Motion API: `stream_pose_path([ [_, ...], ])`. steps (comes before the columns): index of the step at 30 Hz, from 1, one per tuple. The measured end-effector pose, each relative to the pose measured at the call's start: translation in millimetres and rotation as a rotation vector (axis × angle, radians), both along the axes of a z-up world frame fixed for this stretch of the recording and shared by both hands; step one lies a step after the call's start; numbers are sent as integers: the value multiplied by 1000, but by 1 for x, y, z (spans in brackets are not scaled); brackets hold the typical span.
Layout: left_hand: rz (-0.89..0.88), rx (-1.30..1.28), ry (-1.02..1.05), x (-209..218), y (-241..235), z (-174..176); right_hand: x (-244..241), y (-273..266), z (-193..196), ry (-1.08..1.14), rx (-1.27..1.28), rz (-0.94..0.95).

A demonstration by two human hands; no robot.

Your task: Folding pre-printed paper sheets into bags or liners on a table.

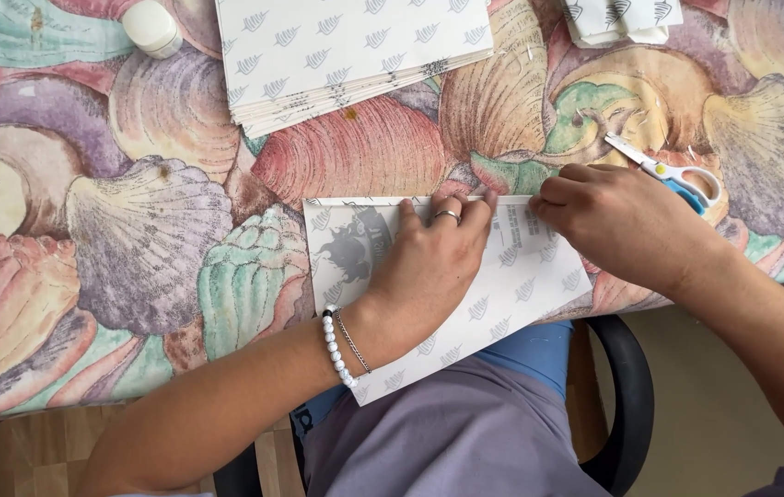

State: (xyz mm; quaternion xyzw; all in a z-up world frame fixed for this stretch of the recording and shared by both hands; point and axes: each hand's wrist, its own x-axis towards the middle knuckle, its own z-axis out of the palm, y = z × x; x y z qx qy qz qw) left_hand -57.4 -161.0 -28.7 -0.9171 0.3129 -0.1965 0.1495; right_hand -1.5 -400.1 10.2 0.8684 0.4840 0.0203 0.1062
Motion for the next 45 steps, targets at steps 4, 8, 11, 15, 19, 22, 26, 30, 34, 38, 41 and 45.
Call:
stream_pose_path([
  [4,-13,-21,10,0,3,3,-2,5,2,-76,-58,-10],
  [8,-18,13,14,-2,3,4,-2,8,1,-91,-113,-33],
  [11,-9,-8,-2,-1,3,4,0,8,7,-43,-138,-45],
  [15,-2,-17,11,0,2,2,2,-10,10,-6,-116,-104],
  [19,-12,19,20,-1,2,7,0,-15,7,-13,-20,-128],
  [22,8,0,-22,-2,0,7,1,-18,8,14,-1,-165],
  [26,5,36,-10,0,-2,7,3,-28,5,22,165,-195],
  [30,4,97,57,-1,-5,4,-11,-4,-2,29,368,-221],
  [34,-8,62,54,2,-3,11,-18,4,-20,22,358,-164],
  [38,19,72,105,0,-2,9,-18,-11,-13,-14,289,-209],
  [41,20,51,113,3,-2,6,-16,-33,-13,-15,275,-218],
  [45,-9,-125,171,6,-1,5,-25,-48,-22,-67,300,-256],
])
